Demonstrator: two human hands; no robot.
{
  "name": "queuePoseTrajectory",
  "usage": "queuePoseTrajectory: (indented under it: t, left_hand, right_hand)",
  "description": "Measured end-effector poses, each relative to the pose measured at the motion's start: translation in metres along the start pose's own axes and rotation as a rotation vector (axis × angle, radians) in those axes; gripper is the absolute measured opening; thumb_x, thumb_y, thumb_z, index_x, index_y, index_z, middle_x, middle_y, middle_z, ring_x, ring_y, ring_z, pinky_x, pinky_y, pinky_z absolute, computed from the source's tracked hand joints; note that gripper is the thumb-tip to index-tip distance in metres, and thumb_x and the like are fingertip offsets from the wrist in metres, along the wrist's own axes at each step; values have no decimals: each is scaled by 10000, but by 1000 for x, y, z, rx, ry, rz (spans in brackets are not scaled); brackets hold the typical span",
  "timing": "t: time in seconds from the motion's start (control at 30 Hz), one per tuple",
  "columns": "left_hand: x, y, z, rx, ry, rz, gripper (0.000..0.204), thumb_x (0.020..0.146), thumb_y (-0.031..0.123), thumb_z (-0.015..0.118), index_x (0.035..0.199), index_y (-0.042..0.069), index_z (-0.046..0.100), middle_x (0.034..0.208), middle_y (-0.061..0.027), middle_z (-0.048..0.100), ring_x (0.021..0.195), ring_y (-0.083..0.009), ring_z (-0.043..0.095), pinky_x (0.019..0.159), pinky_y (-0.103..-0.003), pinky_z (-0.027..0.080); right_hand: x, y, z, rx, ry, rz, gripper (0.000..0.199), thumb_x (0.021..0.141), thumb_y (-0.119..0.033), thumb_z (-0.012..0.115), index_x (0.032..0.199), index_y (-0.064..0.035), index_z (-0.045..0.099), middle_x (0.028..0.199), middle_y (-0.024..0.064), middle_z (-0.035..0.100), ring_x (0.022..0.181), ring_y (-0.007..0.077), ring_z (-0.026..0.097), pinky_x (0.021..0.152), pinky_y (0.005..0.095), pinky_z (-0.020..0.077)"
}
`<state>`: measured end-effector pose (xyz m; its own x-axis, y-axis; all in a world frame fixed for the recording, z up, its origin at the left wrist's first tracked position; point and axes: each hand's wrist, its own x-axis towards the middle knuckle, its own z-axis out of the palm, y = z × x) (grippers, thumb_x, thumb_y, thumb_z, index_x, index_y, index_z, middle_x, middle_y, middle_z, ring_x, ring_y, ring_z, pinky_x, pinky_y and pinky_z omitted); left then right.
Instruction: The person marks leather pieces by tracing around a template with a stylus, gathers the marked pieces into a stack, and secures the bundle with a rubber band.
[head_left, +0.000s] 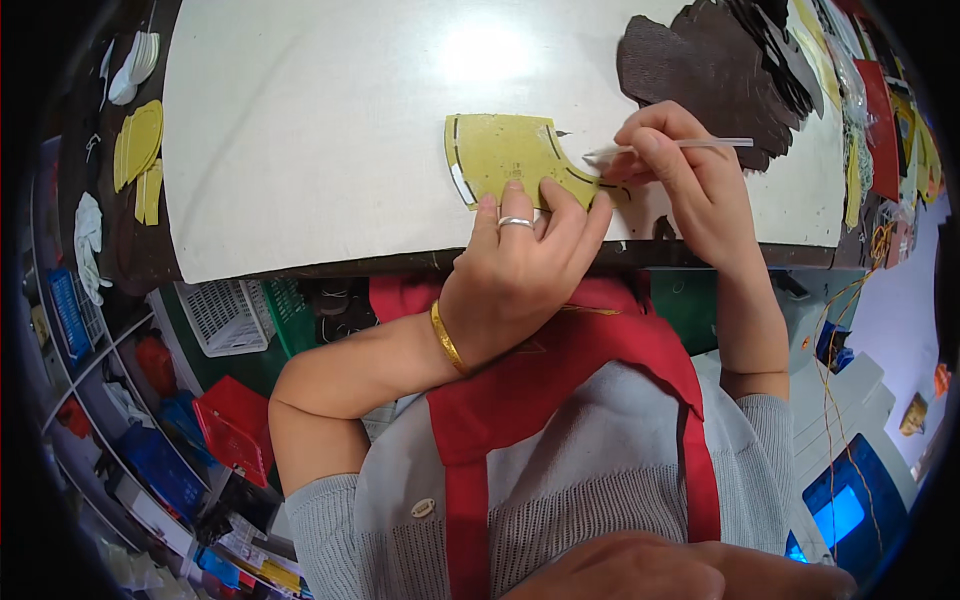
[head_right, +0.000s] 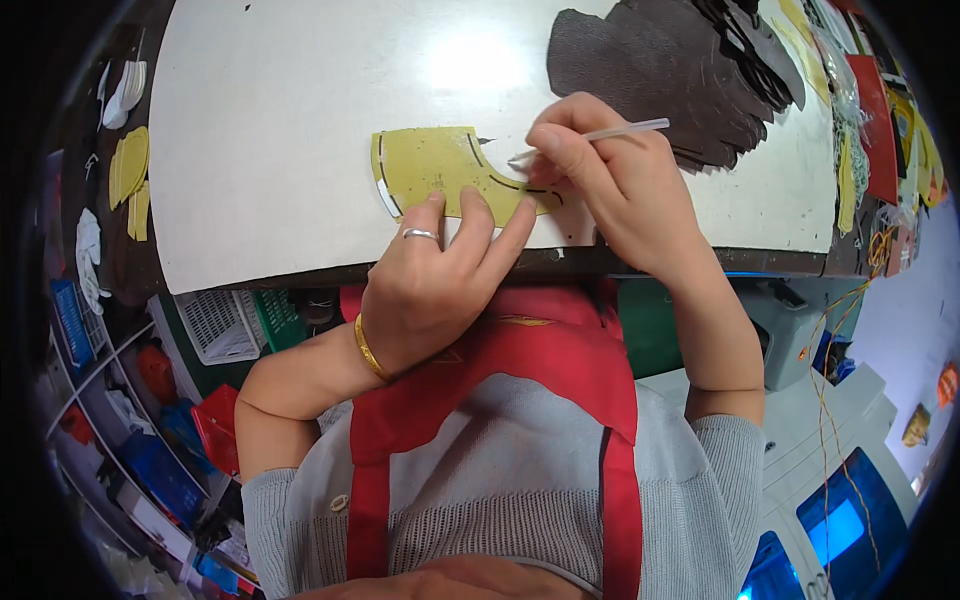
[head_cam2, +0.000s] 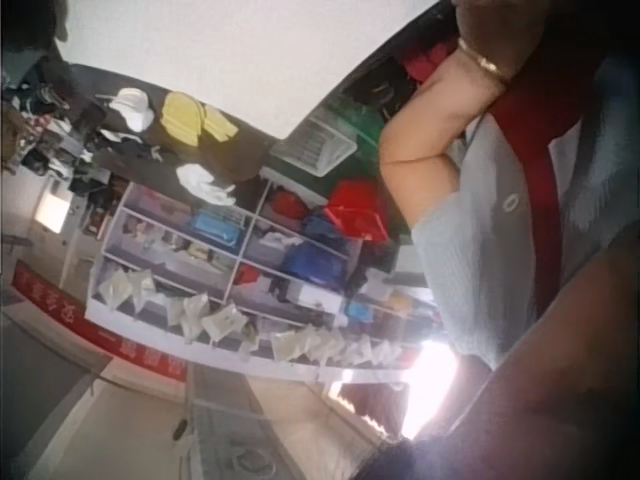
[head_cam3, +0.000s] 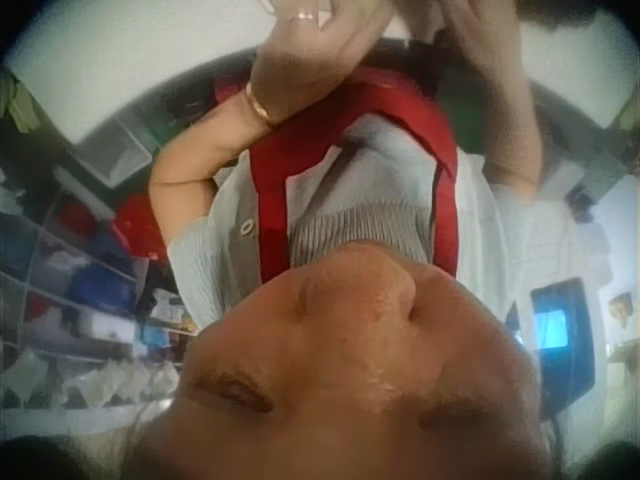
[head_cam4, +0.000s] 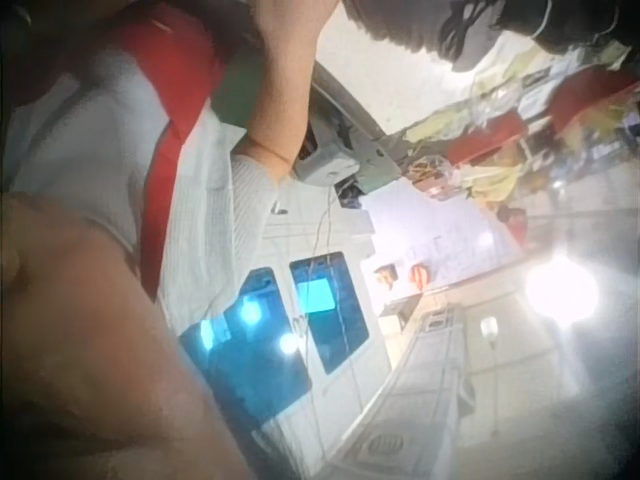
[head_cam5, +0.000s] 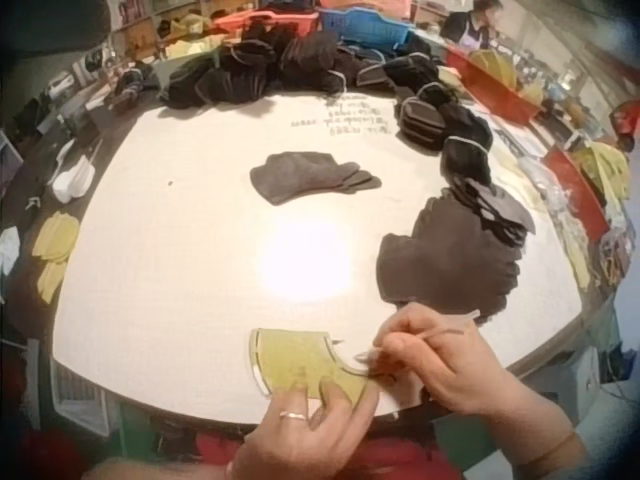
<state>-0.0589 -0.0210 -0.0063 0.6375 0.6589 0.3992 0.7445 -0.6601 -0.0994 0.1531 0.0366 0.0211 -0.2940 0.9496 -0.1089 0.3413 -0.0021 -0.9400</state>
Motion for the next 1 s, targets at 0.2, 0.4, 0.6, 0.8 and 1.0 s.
queuePoseTrajectory:
  t: [0.2,0.4,0.6,0.8,1.0]
  left_hand:
    - [3,5,2,61,-41,34,373,852,162,612,1208,174,724,1011,-94,674,826,-294,669,669,-279,573]
    - [6,6,-5,7,-161,-23,398,866,169,602,1252,195,694,1030,-78,645,849,-275,638,636,-269,548]
    - [5,3,-5,66,-135,-34,409,872,179,593,1264,247,690,1036,-33,637,857,-238,614,610,-238,532]
    - [18,-5,-11,0,-138,-43,377,819,163,634,1185,219,703,916,8,607,771,-171,601,541,-257,516]
    - [38,-26,5,-191,68,63,96,781,109,639,829,106,556,758,-39,490,656,-185,545,489,-297,480]
  right_hand:
    - [29,-2,13,-446,-16,-359,299,1035,-325,548,980,-83,713,930,137,710,772,297,699,662,396,550]
    - [9,-4,13,-648,27,-409,248,996,-315,627,896,-89,628,668,84,642,612,309,651,545,405,506]
    - [-31,-3,-8,-723,74,-284,229,1003,-235,630,881,-44,592,687,110,610,629,325,641,573,429,493]
    - [3,-6,-3,-482,38,-243,260,1009,-250,595,979,0,661,860,147,681,808,344,666,731,409,516]
    - [2,-8,-11,-650,-48,-187,215,893,-223,728,931,-14,697,799,139,683,733,306,667,692,366,534]
